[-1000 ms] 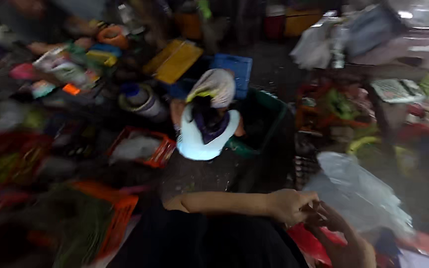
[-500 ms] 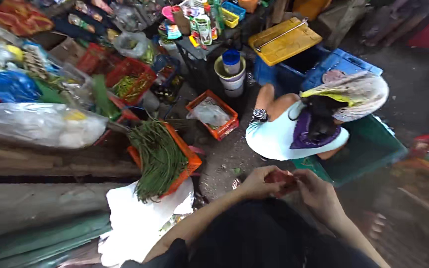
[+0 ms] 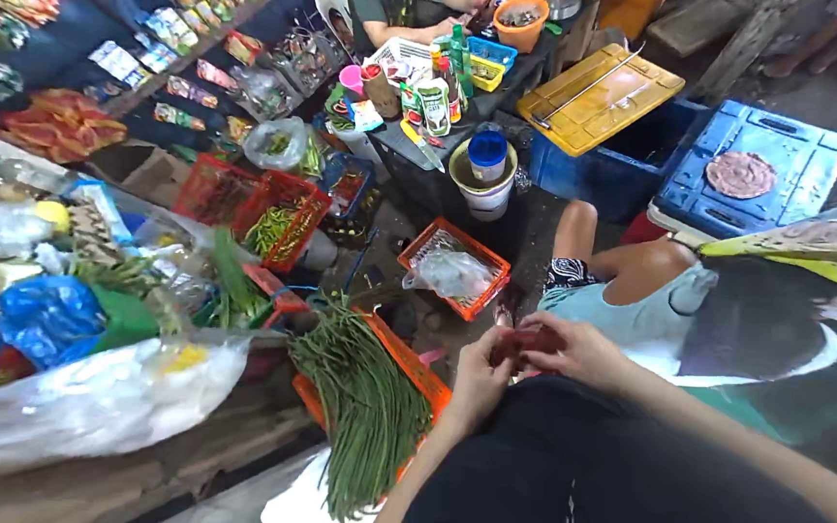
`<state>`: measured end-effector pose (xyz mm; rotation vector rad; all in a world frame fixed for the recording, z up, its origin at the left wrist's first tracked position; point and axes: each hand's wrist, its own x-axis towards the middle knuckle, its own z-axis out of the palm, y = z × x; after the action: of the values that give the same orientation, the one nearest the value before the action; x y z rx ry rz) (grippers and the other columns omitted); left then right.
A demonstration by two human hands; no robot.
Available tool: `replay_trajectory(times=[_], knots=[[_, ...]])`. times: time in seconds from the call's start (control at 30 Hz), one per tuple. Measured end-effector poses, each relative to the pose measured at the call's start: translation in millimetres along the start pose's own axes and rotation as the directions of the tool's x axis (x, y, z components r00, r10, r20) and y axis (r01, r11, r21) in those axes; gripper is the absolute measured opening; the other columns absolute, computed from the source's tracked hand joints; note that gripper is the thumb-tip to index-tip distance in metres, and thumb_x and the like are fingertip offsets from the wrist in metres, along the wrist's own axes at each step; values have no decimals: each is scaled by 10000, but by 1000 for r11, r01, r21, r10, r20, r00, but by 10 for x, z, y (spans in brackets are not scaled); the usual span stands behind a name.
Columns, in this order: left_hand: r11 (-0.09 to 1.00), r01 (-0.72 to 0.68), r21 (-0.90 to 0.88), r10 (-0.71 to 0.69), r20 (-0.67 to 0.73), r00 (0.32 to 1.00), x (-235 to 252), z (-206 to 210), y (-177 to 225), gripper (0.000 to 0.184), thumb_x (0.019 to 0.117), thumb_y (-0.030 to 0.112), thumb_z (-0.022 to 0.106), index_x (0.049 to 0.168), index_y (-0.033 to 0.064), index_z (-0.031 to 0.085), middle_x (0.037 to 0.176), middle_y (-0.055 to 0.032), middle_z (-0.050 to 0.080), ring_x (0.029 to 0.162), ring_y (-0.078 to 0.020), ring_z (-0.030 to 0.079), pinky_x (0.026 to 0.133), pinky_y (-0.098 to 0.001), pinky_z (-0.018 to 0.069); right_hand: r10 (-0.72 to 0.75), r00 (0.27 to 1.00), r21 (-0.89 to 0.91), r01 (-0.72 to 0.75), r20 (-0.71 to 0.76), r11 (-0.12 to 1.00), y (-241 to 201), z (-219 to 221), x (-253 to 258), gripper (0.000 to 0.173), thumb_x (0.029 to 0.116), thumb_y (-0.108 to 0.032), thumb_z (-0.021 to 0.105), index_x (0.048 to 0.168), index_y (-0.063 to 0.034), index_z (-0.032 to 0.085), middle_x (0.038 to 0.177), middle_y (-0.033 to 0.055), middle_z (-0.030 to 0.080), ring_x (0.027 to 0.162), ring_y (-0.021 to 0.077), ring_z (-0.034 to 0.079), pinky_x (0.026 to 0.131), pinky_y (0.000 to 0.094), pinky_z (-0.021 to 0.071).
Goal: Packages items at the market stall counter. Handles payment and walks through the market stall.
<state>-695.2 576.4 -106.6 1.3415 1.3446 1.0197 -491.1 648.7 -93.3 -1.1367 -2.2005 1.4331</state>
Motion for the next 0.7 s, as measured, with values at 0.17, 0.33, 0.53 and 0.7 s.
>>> replay_trajectory(times=[0.17, 0.33, 0.53, 0.7], knots=[[980, -178, -91, 167, -119, 979, 846, -848, -286, 302, 888, -91, 538, 1137, -43, 702, 1076, -66, 757, 892, -96, 733, 802, -313, 636, -31, 999, 113, 34, -33, 993, -67, -194, 1355, 249, 902, -179, 667, 1083, -21, 731, 1021, 131, 738, 951, 207, 702, 869, 429, 557], [985, -127, -113, 96, -241, 966, 1513, -1595, -342, 265, 920, -78, 541, 1086, -1, 733, 1069, -22, 763, 918, -90, 732, 816, -298, 634, -15, 994, 9, 14, 107, 1000, -164, -509, 2424, 226, 910, -179, 658, 1030, 0, 723, 931, 157, 716, 871, 262, 682, 792, 484, 533], [998, -7, -66, -16, -330, 944, 2064, -2041, -472, 236, 938, -62, 546, 1098, -30, 717, 990, -38, 770, 824, -79, 735, 751, -264, 633, 61, 983, 20, -66, 174, 998, -143, -620, 2894, 219, 939, -164, 644, 1070, -6, 723, 916, 155, 707, 849, 259, 674, 797, 469, 531], [987, 96, 128, -74, -166, 983, 2477, -2480, -759, 227, 888, -16, 560, 955, 17, 775, 1049, -73, 767, 972, -101, 727, 878, -292, 608, 279, 959, -108, -272, 49, 956, 0, -710, 2856, 273, 1000, -207, 560, 1178, -75, 720, 1065, 133, 739, 1007, 280, 705, 937, 510, 531]])
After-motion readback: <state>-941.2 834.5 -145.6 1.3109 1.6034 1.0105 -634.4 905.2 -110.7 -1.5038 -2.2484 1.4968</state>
